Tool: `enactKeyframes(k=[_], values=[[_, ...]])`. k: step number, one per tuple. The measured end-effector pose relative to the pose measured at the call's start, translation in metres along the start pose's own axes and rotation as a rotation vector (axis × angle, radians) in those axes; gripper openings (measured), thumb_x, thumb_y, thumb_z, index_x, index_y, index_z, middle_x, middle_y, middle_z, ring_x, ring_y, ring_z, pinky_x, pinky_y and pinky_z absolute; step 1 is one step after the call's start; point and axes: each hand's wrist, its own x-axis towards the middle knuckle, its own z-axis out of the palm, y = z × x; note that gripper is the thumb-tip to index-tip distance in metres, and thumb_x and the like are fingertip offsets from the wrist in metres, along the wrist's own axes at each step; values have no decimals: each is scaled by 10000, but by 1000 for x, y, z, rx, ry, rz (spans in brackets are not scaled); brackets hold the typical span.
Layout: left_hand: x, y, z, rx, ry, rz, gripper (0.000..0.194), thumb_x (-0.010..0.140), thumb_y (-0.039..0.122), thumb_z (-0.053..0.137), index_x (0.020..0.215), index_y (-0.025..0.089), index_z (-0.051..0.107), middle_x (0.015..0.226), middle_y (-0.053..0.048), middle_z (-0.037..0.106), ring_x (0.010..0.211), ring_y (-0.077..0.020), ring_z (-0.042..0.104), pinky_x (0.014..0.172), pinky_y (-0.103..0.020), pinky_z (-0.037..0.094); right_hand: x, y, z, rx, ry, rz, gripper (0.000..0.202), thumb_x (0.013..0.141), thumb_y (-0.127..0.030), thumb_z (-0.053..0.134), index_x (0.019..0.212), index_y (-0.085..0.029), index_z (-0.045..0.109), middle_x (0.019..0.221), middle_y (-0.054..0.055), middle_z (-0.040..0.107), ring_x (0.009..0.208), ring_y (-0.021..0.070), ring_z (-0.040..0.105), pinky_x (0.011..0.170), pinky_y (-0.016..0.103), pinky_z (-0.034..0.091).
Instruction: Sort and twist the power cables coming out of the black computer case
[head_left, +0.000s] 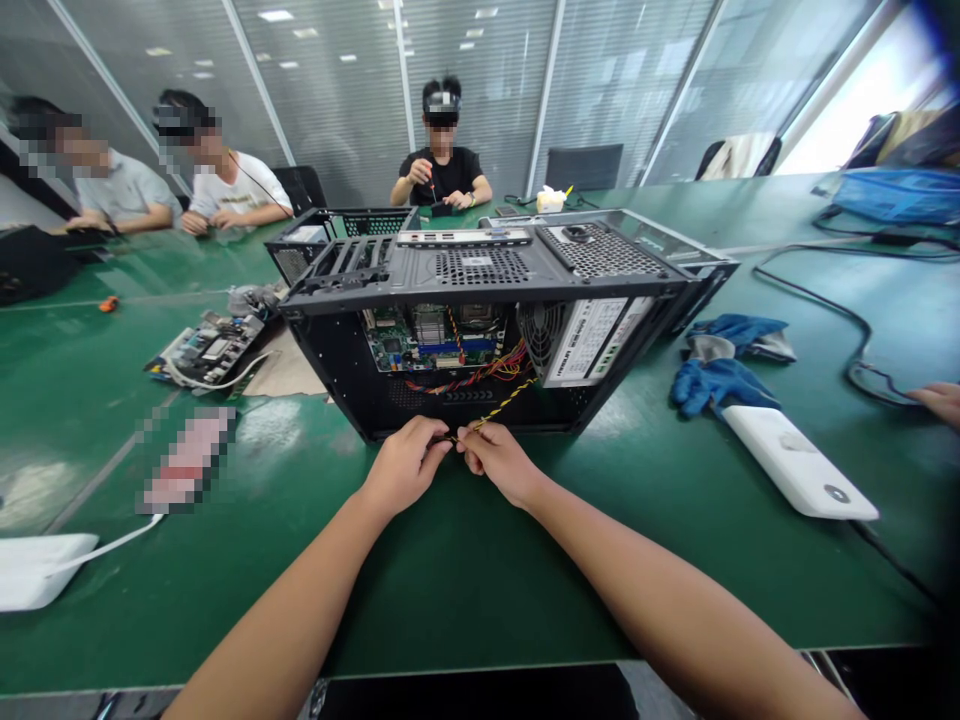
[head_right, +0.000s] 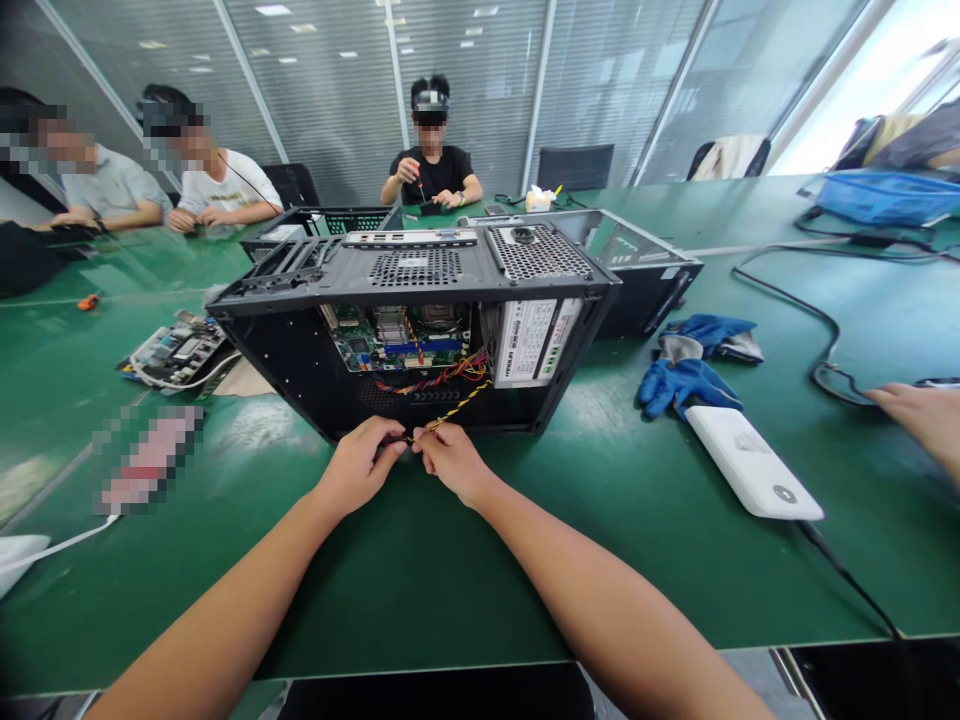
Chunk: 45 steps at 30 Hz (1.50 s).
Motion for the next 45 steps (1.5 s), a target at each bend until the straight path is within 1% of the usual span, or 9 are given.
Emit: enactKeyframes(k=[3,5,7,11,15,22,31,37,45], values=[[-1,1,1,-1,30,89,155,949,222,457,1046,180,569,965,-79,613,878,-179,597,790,-327,502,0,0,0,44,2,12,318,820,-401,554,584,-192,509,440,-39,453,440,97,404,473,245,304],[-1,1,2,-3,24,120,172,955,202,437,1049,175,578,936,-77,618,849,-172,598,777,-318,503,0,0,1,59,4,20,301,813,-388,560,592,-189,513,425,-52,435,430,94,400,474,243,298],[-1,0,4,-11,12,105,186,958,194,424,1053,174,583,891,-65,622,801,-161,599,747,-304,504,0,1,1,48,7,18,287,814,-379,558,607,-184,524,420,-61,425,425,91,402,478,244,295],[-1,-3,5,-37,-11,49,177,960,193,426,1020,172,591,828,-39,634,742,-141,605,719,-281,506,0,3,1,47,24,28,283,811,-385,564,620,-178,536,449,-52,464,428,88,407,476,245,295],[-1,-3,3,-25,-12,134,197,968,222,431,1001,170,618,850,-53,651,747,-141,621,699,-274,521,0,1,1,121,42,80,286,792,-401,590,624,-177,532,433,-64,432,417,86,398,455,239,285],[-3,0,2,138,-19,249,187,940,254,503,1038,166,635,965,-87,670,859,-177,647,791,-322,550,2,-1,1,251,48,129,302,761,-403,622,594,-186,493,390,-101,319,351,59,305,403,232,198],[-3,-3,4,330,88,333,181,933,198,488,947,180,667,883,-58,684,771,-155,642,738,-296,540,0,-4,1,213,36,160,338,752,-407,646,566,-190,465,380,-103,293,335,57,304,389,228,161],[-4,-4,4,297,139,320,163,915,227,537,973,179,681,928,-71,672,816,-167,629,747,-312,537,0,-6,2,218,39,162,341,747,-400,650,549,-190,469,376,-99,291,336,59,306,389,231,165],[-3,-3,1,357,124,302,225,936,294,512,1002,168,687,809,-67,635,732,-160,594,677,-298,519,0,-6,1,226,49,168,330,758,-397,632,552,-189,480,369,-98,284,348,69,317,401,235,194]])
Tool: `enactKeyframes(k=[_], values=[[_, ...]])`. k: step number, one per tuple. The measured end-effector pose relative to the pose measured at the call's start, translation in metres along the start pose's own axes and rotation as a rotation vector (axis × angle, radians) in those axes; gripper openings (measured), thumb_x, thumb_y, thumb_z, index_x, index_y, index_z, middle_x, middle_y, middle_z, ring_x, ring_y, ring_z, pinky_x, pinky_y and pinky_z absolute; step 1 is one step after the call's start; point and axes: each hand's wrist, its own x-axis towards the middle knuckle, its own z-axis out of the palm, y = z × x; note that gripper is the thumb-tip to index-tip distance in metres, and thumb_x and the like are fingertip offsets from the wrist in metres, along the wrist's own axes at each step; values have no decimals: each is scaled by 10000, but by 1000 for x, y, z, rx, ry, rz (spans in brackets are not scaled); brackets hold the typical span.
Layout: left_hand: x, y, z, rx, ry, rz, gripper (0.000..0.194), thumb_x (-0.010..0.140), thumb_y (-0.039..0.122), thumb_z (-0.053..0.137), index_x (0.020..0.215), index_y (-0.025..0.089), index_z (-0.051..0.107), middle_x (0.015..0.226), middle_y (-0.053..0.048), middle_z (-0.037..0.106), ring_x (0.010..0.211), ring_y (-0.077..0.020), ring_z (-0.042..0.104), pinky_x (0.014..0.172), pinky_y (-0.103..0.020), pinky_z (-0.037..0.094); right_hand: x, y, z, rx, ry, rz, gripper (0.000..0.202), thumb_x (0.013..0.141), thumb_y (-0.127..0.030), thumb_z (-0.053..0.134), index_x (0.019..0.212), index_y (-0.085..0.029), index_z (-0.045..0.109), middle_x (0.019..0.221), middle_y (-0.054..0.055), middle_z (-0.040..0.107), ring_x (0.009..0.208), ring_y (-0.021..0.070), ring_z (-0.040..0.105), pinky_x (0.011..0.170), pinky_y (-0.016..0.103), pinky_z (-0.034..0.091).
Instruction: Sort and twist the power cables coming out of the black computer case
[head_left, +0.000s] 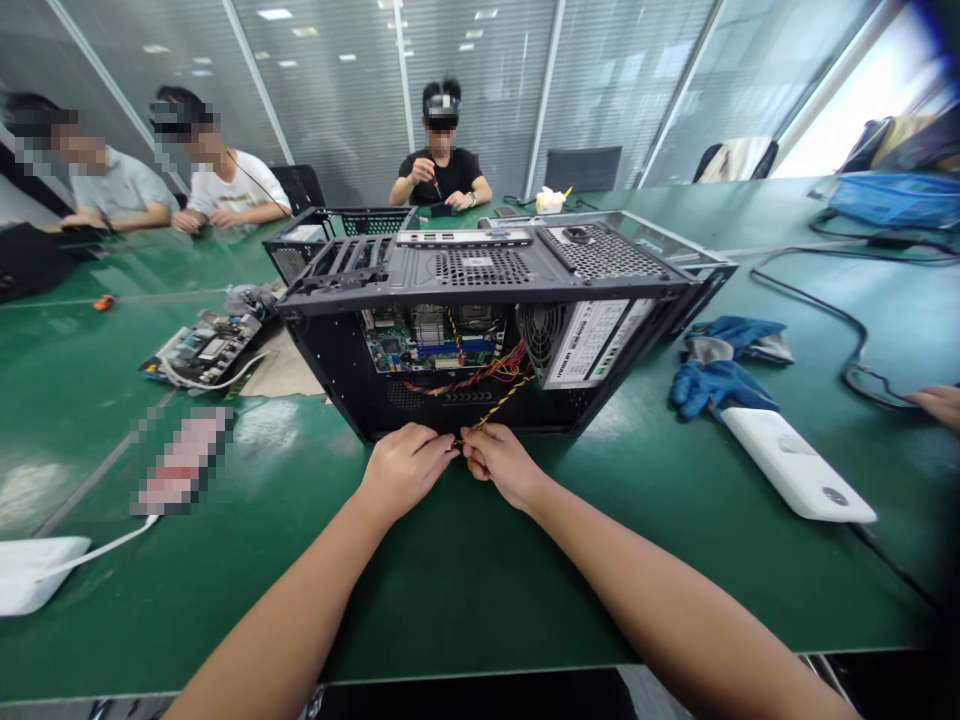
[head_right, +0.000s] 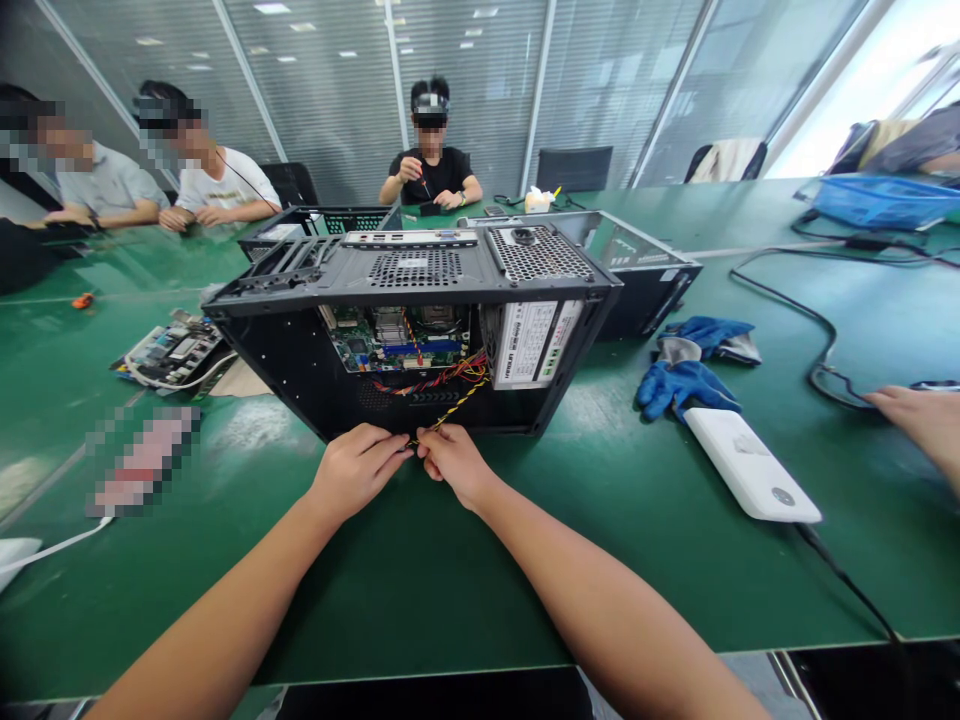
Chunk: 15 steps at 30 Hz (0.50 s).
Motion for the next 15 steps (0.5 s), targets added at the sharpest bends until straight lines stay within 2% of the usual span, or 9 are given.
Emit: enactKeyframes(k=[6,11,15], values=[[1,1,-1,-1,-73,-13,291,956,339,479,928,140,689,691,-48,616,623,-152,570,605,-287,484,0,2,0,-47,2,-26,344,785,-421,604,558,-190,485,376,-92,307,354,73,334,414,239,223],[2,4,-2,-38,-50,-35,257,956,331,486,965,141,658,745,-56,665,644,-159,603,636,-297,493,-1,1,0,-83,-3,-41,352,788,-446,603,574,-188,494,378,-89,332,363,76,352,421,235,238],[5,5,-2,-55,-80,-68,248,962,299,471,863,147,640,728,-50,671,643,-161,615,634,-297,490,-1,3,-2,-116,-4,-54,359,803,-459,595,592,-182,509,391,-77,368,379,80,377,432,235,269]])
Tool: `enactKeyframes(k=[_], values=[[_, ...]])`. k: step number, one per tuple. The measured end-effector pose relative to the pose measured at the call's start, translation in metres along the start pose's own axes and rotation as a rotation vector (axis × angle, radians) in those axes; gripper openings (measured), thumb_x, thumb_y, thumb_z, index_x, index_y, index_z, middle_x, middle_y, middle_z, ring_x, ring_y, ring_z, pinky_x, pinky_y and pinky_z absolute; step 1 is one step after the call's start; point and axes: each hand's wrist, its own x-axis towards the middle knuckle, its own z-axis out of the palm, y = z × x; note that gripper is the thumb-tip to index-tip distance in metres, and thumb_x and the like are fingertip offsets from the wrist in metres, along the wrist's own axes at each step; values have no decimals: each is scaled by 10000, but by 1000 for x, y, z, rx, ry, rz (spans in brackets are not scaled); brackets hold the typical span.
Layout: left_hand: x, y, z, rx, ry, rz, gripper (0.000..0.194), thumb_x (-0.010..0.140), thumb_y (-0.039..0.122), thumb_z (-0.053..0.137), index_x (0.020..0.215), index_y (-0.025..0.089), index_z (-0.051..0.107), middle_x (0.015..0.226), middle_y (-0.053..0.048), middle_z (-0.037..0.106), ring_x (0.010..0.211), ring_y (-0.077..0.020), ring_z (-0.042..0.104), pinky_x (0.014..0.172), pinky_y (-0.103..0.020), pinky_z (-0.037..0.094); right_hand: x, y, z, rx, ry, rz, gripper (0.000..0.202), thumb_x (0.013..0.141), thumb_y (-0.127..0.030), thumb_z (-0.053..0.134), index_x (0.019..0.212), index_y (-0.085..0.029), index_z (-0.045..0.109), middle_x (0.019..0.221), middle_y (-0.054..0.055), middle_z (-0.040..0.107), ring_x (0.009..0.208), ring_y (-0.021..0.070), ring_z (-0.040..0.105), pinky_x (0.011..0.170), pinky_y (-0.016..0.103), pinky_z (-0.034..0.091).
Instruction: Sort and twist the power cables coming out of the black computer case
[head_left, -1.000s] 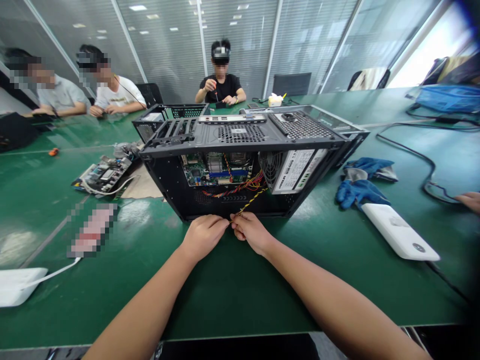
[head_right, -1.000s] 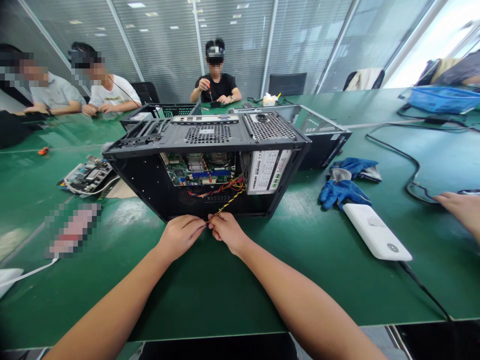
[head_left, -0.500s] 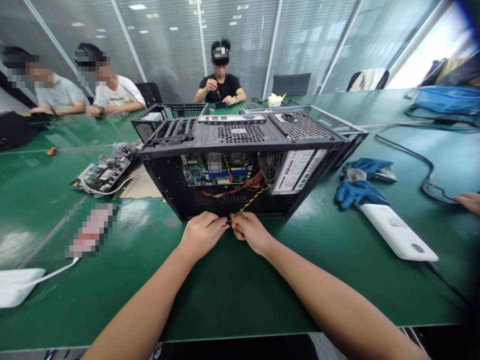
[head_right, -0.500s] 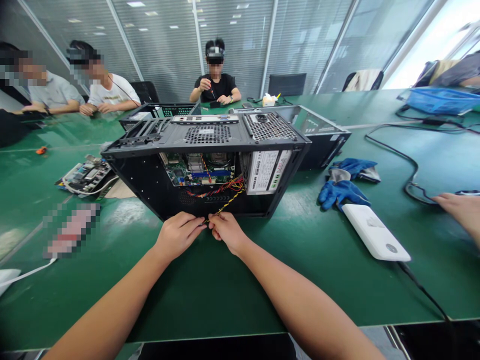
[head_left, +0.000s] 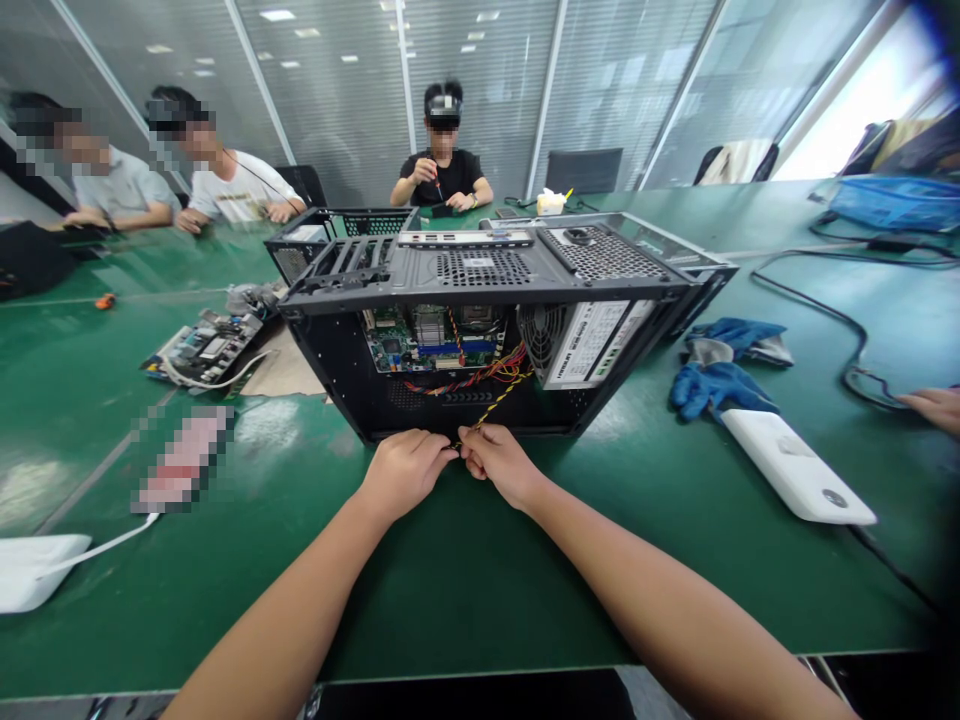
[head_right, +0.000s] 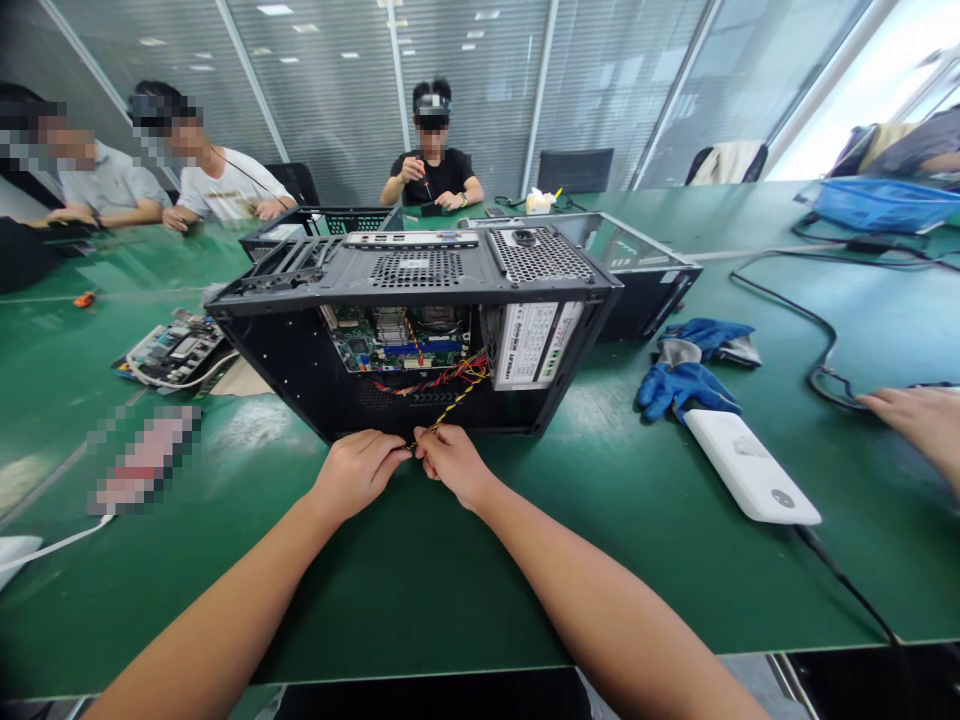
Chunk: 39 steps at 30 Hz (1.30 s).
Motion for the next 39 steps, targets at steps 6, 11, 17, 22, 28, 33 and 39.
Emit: enactKeyframes(k=[6,11,17,22,28,33,39], values=[[0,-3,0,44,-50,33,291,974,337,454,847,145,631,725,-46,680,649,-162,643,623,-281,493,2,4,-1,-57,3,3,369,810,-485,586,623,-173,523,420,-63,427,390,76,395,434,225,289],[-3,-6,-1,115,-126,107,304,956,381,486,817,151,629,657,-28,657,602,-157,640,590,-263,478,3,5,-2,-92,20,12,364,821,-475,569,615,-178,521,403,-60,428,377,81,399,424,227,301],[-3,-4,-3,148,-217,88,260,954,331,499,819,150,629,661,-31,653,613,-164,635,597,-265,468,3,4,-1,-95,22,25,347,825,-448,562,608,-181,516,410,-56,434,382,84,413,421,227,301],[-2,-2,-1,111,-227,-17,258,968,299,465,848,149,638,692,-33,650,648,-159,628,607,-254,455,2,4,0,-92,21,17,343,834,-442,555,619,-177,525,417,-59,432,389,82,413,434,228,309],[2,-1,-5,151,-202,-65,269,971,327,455,882,175,658,712,-19,617,639,-139,588,593,-245,435,2,4,0,-86,19,-8,347,828,-457,565,631,-173,541,428,-59,436,408,86,428,445,229,318],[2,0,-5,136,-179,-72,259,971,315,455,904,175,663,815,-33,615,692,-134,581,625,-240,452,1,3,0,-94,28,2,342,821,-452,574,624,-175,539,422,-61,433,404,87,427,448,231,324],[-2,-1,0,129,-237,-86,245,976,254,428,933,167,652,793,-31,561,671,-128,555,619,-233,468,2,7,-1,-122,13,-30,344,844,-456,545,645,-175,550,434,-53,455,415,91,435,455,233,334]])
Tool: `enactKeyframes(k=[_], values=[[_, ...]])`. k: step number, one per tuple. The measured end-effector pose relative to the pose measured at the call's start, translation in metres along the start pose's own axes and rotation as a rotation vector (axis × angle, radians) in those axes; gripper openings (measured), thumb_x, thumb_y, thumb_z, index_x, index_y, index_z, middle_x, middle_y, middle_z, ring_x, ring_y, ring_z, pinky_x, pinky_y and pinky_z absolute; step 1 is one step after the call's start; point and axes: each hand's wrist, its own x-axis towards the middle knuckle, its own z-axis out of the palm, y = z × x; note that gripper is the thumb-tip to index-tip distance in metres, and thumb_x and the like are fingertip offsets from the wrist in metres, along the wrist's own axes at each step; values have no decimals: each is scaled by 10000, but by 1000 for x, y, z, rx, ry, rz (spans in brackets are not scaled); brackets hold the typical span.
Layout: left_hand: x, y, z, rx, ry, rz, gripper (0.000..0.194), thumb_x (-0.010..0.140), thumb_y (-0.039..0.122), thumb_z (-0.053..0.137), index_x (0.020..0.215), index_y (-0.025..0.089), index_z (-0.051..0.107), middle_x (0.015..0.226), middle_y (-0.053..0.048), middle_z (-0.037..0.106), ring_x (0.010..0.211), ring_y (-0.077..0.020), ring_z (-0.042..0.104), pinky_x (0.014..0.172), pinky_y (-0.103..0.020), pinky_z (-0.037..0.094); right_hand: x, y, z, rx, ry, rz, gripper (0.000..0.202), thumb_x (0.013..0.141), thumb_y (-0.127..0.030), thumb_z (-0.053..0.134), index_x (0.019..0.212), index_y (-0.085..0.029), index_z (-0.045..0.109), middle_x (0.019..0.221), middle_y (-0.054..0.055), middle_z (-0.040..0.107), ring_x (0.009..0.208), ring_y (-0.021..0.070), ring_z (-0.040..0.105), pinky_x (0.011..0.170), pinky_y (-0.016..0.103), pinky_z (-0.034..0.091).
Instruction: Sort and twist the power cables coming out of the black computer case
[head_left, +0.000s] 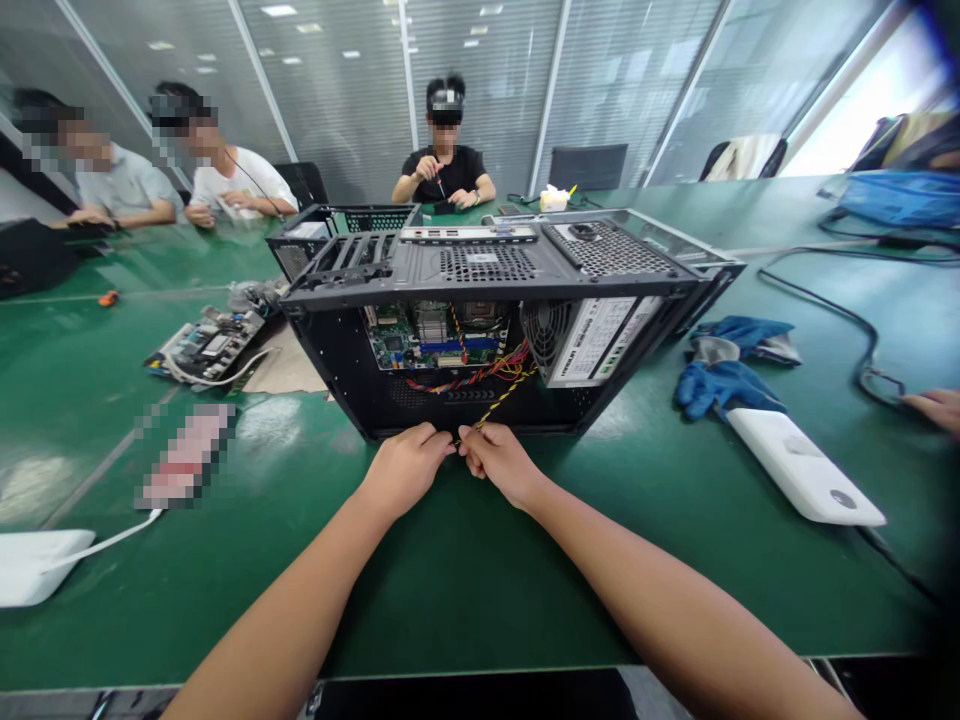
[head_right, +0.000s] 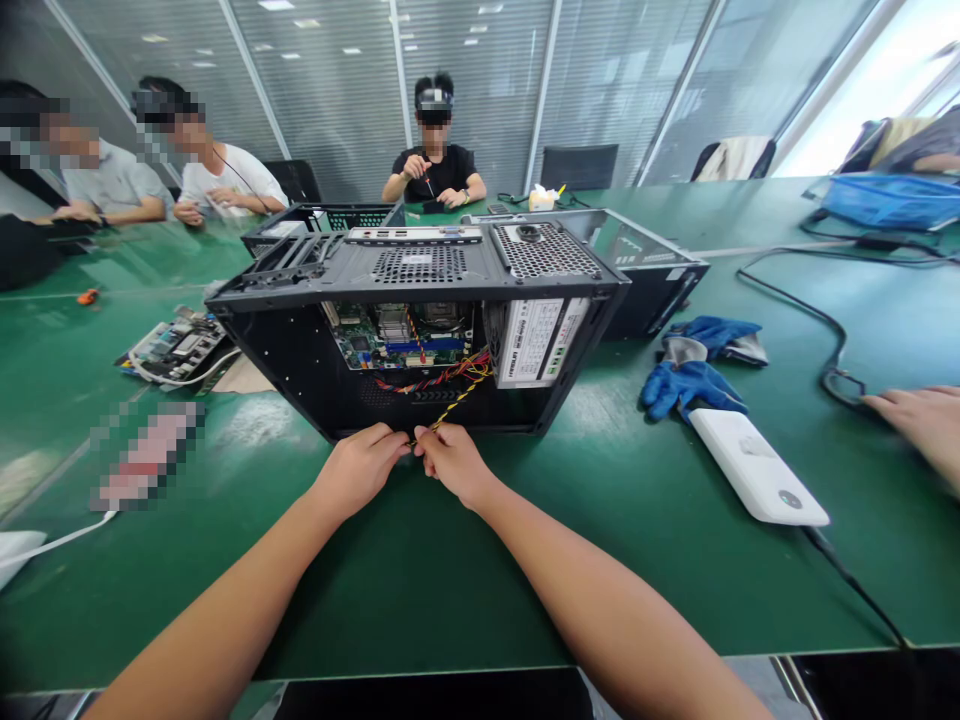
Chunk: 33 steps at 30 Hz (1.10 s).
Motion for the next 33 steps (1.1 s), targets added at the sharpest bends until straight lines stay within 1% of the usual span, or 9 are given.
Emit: enactKeyframes(k=[4,10,15,18,25,30,33], values=[[0,1,-1,-14,-24,1,268,982,261,410,918,151,645,789,-37,562,638,-127,559,609,-241,485,0,1,0,-25,0,-8,338,846,-458,545,657,-178,548,446,-51,465,420,92,438,454,233,331],[0,2,-2,-133,28,-29,232,979,277,427,966,140,614,839,-54,624,726,-150,614,680,-267,514,0,0,0,-9,-4,-2,336,850,-456,536,662,-178,540,447,-52,469,426,94,441,465,236,345],[2,4,-3,-198,-36,-83,212,969,244,423,922,155,610,828,-42,597,717,-147,590,674,-265,497,-1,-1,0,-41,-18,-19,326,855,-437,524,663,-174,544,444,-50,471,429,94,447,467,234,348],[2,4,-3,-277,-45,-118,208,965,238,423,905,160,606,810,-38,583,728,-149,582,687,-272,489,-2,-2,0,-51,-19,-28,317,857,-426,519,667,-175,547,451,-49,474,434,94,449,470,234,351],[0,2,-2,-374,2,-106,170,958,270,460,950,168,596,855,-44,599,765,-151,585,718,-280,486,-1,-1,0,-21,-12,-20,323,852,-446,527,668,-181,536,450,-50,474,434,98,451,471,235,355],[3,5,-4,-385,-38,-105,192,961,227,431,877,161,591,793,-37,590,735,-152,574,693,-278,471,0,1,-1,-70,-19,-51,321,861,-436,516,670,-179,548,453,-48,482,428,96,439,476,240,350],[3,4,-4,-409,-29,-104,181,955,225,445,871,161,592,794,-36,600,742,-153,579,697,-279,468,-1,0,-1,-79,-24,-67,314,858,-431,519,673,-180,550,461,-47,488,435,97,439,483,241,355]])
